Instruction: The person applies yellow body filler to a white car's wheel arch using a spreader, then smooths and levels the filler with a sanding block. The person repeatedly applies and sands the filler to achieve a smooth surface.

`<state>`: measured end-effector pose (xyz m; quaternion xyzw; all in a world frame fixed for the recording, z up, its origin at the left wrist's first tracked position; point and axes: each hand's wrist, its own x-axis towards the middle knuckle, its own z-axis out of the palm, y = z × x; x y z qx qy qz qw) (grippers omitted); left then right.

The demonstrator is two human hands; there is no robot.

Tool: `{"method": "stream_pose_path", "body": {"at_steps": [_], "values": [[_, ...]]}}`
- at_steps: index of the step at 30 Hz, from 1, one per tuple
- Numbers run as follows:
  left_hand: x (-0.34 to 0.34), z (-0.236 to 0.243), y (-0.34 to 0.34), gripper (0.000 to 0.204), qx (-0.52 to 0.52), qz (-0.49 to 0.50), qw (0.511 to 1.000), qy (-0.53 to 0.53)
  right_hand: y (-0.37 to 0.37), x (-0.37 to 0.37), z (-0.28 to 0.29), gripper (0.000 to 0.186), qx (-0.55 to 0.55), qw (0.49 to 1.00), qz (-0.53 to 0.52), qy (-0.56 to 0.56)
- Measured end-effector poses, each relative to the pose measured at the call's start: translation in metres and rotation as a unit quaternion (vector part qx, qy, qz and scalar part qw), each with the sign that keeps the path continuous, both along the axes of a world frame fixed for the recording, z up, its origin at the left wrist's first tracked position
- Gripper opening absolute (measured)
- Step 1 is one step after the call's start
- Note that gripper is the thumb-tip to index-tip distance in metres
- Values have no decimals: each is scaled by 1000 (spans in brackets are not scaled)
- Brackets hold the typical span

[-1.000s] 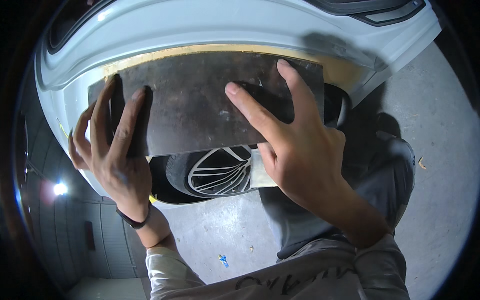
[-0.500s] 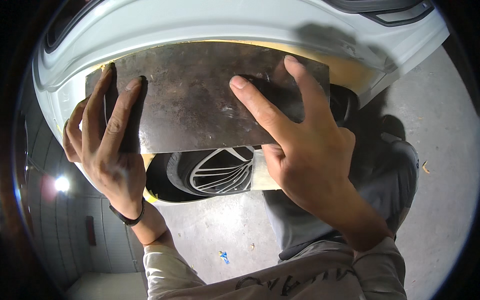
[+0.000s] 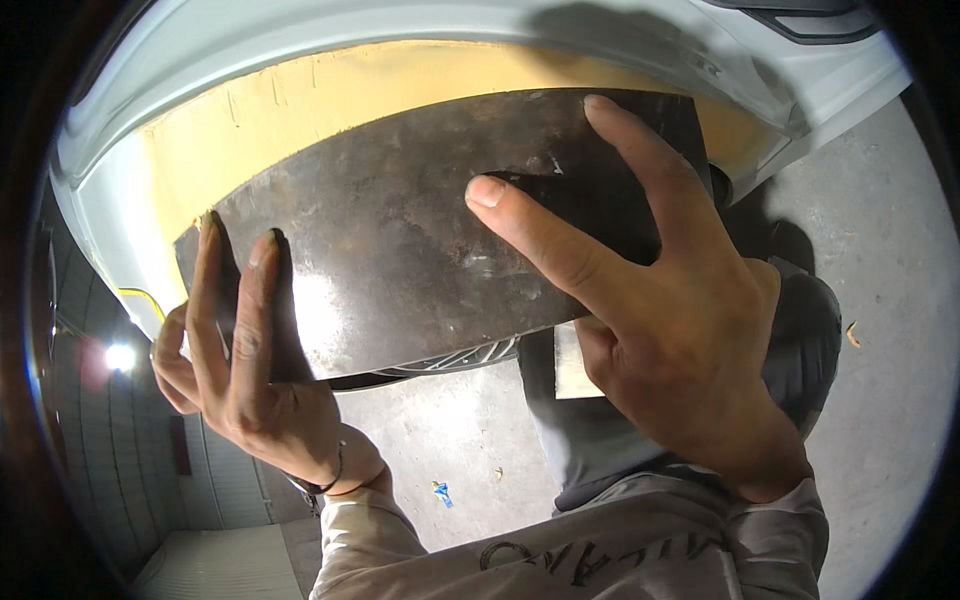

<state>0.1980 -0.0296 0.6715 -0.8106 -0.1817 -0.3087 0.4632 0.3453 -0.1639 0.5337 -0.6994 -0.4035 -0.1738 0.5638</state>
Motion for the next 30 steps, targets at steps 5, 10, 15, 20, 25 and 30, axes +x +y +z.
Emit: {"method": "stream_pose_path", "body": {"at_steps": [5, 10, 15, 20, 25, 30], "values": [[-16, -21, -6, 34, -29, 27, 999, -20, -3, 4, -2, 73, -9, 1000, 17, -22], [-28, -34, -11, 33, -31, 38, 999, -18, -16, -2, -1, 75, -92, 995, 29, -31], [-30, -12, -17, 36, 3, -10, 1000, 4, -19, -21, 2, 80, -78, 997, -10, -17], [-4, 29, 7, 45, 48, -41, 996, 70, -7, -22, 7, 83, -34, 998, -36, 29], [11, 57, 22, 42, 42, -94, 989, 107, 3, -19, 15, 80, 24, 998, -38, 45], [17, 63, 26, 40, 72, -92, 986, 117, 6, -21, 19, 77, 27, 997, -33, 64]]}}
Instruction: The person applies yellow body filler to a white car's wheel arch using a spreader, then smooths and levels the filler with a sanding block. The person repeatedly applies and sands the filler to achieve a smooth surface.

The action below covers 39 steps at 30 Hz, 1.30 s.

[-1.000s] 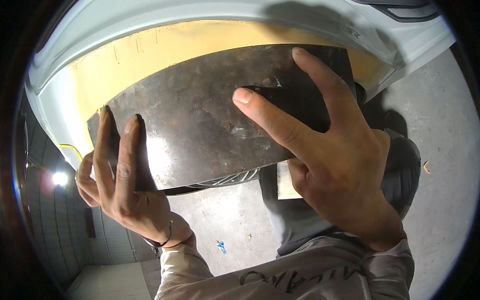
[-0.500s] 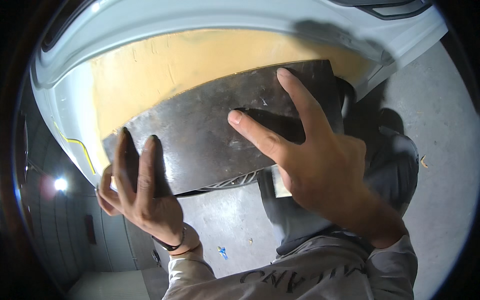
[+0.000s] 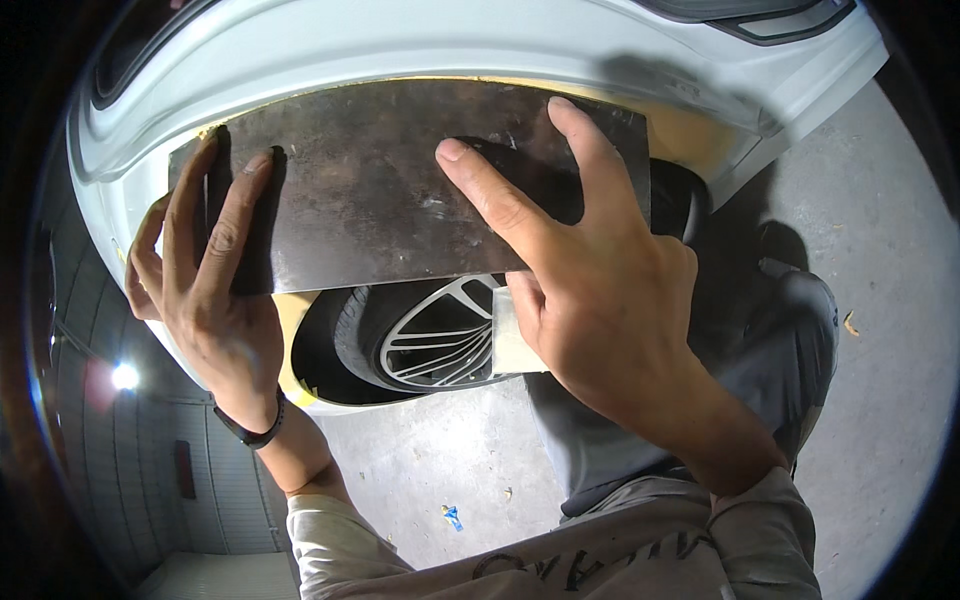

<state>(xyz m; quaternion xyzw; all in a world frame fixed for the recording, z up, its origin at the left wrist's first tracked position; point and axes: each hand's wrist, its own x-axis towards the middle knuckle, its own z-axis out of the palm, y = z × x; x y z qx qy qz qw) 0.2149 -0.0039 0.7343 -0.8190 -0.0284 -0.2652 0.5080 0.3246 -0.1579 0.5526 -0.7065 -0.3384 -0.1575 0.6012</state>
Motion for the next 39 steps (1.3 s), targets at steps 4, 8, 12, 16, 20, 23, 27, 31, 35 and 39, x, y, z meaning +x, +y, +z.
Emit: {"method": "stream_pose_path", "body": {"at_steps": [4, 8, 12, 16, 20, 23, 27, 31, 35, 39], "values": [[6, 2, 2, 34, -9, -26, 1000, 9, 4, 1, -2, 79, 1, 1000, -3, -3], [4, 5, -1, 34, 19, 11, 1000, 17, 5, 4, -5, 82, -14, 999, -15, -26], [-3, -3, -2, 36, -7, 22, 1000, 3, 1, 8, -8, 83, -24, 1000, 7, -19], [-12, -21, -4, 36, -28, 26, 999, -29, -2, 10, -8, 81, -40, 999, 23, -23], [-24, -43, -13, 35, -16, 93, 993, -70, -3, 10, -9, 79, -38, 998, 28, -41], [-31, -57, -18, 34, -45, 99, 989, -98, -3, 10, -12, 78, -46, 997, 31, -51], [-37, -74, -22, 32, -66, 112, 984, -120, -5, 10, -16, 77, -73, 994, 33, -67], [-52, -84, -34, 35, -75, 139, 984, -88, -17, 8, -17, 73, -159, 981, 58, -91], [-67, -92, -51, 49, -145, 109, 982, 41, -40, 11, -24, 65, -260, 954, 125, -80], [-67, -107, -49, 46, -269, 16, 950, 158, -74, 20, -45, 61, -289, 939, 131, -129]]}}
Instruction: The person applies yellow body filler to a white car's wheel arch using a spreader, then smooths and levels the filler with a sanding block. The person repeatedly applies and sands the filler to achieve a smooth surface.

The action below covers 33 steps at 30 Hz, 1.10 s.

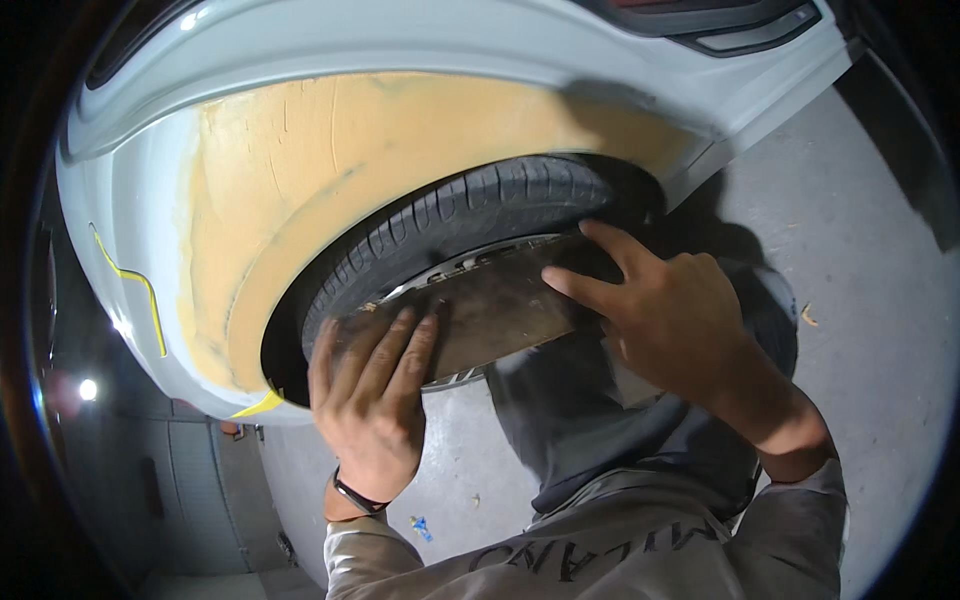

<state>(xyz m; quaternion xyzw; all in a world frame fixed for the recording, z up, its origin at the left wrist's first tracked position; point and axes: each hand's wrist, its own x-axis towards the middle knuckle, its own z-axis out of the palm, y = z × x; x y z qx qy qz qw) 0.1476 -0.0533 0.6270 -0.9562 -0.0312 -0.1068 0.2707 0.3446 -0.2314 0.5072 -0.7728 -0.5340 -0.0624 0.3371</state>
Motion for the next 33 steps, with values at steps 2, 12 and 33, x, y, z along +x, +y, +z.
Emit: {"method": "stream_pose_path", "body": {"at_steps": [2, 12, 33], "values": [[4, -18, 8, 42, -88, -27, 996, 20, -24, 11, -13, 45, 84, 996, 25, 34], [6, -232, 51, 25, -722, 41, 680, 120, -162, 60, -109, 59, 243, 631, -344, 652], [20, -342, 21, 47, -934, 111, 266, 209, 125, 26, 198, 45, 270, 877, -52, -394]]}}
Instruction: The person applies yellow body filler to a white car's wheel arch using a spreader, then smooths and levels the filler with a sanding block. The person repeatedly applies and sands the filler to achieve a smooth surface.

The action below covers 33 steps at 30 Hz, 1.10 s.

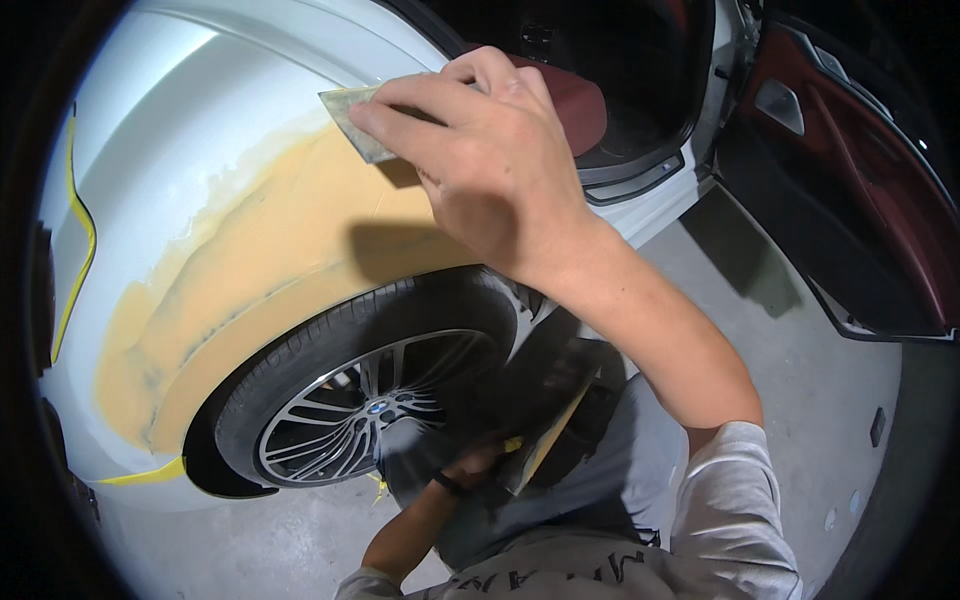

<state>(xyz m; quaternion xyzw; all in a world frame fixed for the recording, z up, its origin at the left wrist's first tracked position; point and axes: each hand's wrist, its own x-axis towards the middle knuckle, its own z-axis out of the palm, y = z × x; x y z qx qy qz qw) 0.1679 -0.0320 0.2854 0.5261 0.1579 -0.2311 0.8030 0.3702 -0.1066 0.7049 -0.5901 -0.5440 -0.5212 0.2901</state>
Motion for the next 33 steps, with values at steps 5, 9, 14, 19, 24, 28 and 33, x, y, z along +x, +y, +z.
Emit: {"method": "stream_pose_path", "body": {"at_steps": [5, 9, 14, 19, 24, 28, 33], "values": [[5, -17, 2, 44, -11, 4, 1000, 20, -10, -14, -1, 41, -57, 998, 17, 26], [8, -14, 5, 44, 4, -21, 999, 24, -15, -7, 13, 41, 19, 999, 17, 48], [1, -16, 4, 41, 103, -20, 994, 10, 4, -14, -5, 40, 10, 999, 2, 39], [4, -35, 1, 39, 72, 9, 992, -102, 17, -64, -54, 40, 3, 992, 48, 119], [8, -33, 3, 44, 48, 35, 997, -39, 34, -103, -90, 34, 25, 984, 62, 162], [3, -12, 2, 50, 10, 45, 999, -17, 13, -105, -101, 35, -34, 979, 98, 175], [-10, 21, -10, 57, -79, 80, 991, 79, -81, -91, -158, 41, -88, 957, 69, 268]]}}
